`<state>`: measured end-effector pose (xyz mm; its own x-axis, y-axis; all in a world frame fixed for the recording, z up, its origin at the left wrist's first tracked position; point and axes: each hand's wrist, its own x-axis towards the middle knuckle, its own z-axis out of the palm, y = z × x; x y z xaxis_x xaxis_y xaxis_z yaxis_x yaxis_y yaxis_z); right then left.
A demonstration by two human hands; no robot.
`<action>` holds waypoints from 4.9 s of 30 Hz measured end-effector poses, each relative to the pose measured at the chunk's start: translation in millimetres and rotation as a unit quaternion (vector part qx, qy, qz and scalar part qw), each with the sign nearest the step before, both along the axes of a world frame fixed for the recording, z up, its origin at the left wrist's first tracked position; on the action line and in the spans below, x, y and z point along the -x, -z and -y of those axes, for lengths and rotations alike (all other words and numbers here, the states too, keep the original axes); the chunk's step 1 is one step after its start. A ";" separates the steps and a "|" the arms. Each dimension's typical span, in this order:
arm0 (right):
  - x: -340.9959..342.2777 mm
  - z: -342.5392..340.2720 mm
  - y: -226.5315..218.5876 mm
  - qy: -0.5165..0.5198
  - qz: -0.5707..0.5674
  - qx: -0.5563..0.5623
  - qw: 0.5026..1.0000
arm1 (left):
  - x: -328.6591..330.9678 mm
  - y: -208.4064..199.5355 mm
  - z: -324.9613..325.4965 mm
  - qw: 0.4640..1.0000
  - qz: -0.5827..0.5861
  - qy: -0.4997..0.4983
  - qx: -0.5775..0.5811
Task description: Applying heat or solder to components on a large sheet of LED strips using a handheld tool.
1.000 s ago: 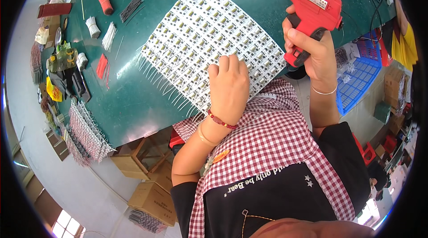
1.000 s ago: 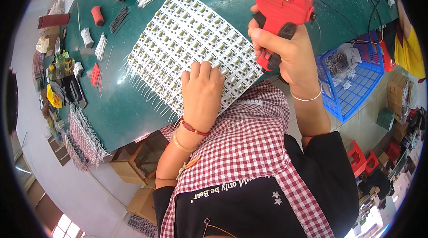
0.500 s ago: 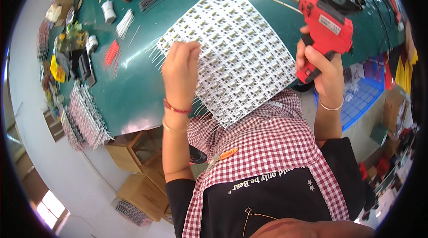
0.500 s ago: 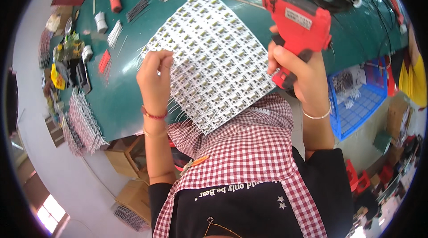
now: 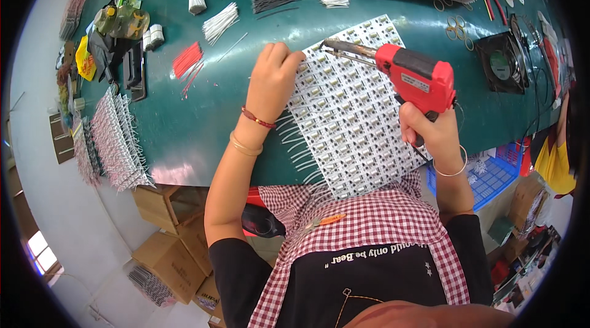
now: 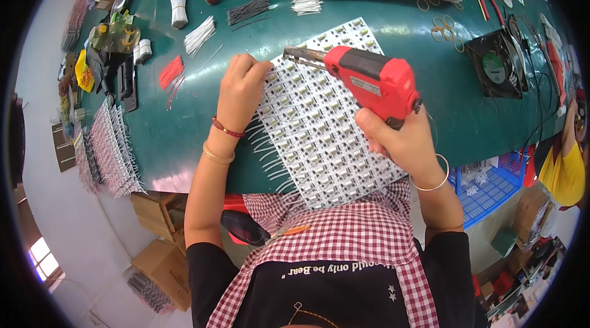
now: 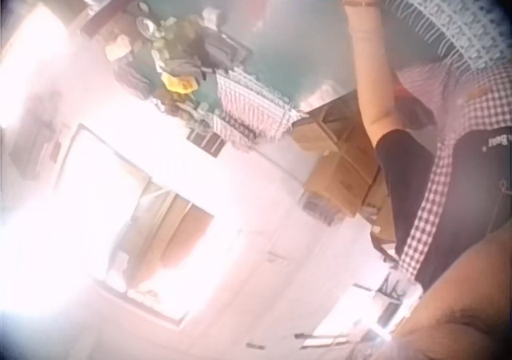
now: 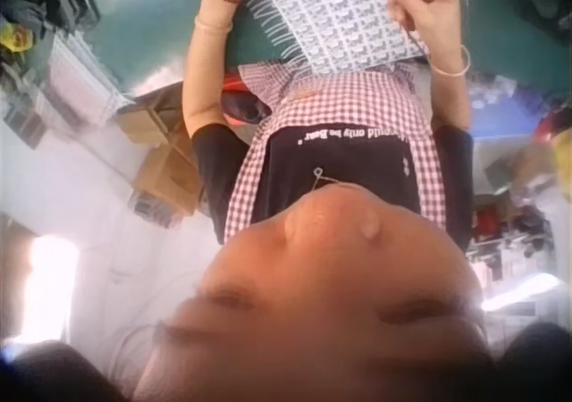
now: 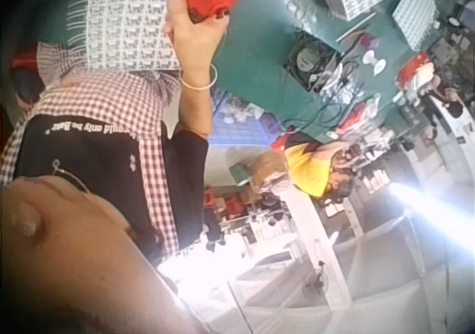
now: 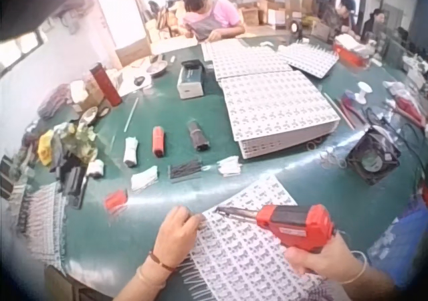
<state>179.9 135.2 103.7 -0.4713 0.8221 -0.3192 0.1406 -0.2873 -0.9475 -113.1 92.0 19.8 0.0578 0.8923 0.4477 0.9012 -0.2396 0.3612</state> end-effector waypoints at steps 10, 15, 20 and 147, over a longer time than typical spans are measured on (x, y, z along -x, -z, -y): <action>21.4 -5.4 -4.3 -0.010 0.057 0.019 0.998 | -7.9 0.1 4.5 0.999 0.032 -0.011 0.010; 22.6 -5.8 -7.2 -0.016 0.087 0.019 0.996 | -11.1 -2.9 6.0 0.999 0.039 -0.018 0.006; 20.9 -4.4 -4.7 -0.018 0.095 -0.024 0.995 | -13.9 -4.5 5.6 0.999 0.038 -0.022 0.004; -14.4 34.1 19.0 0.092 -0.156 0.049 0.982 | -148.1 -56.2 53.6 0.802 0.533 0.002 0.269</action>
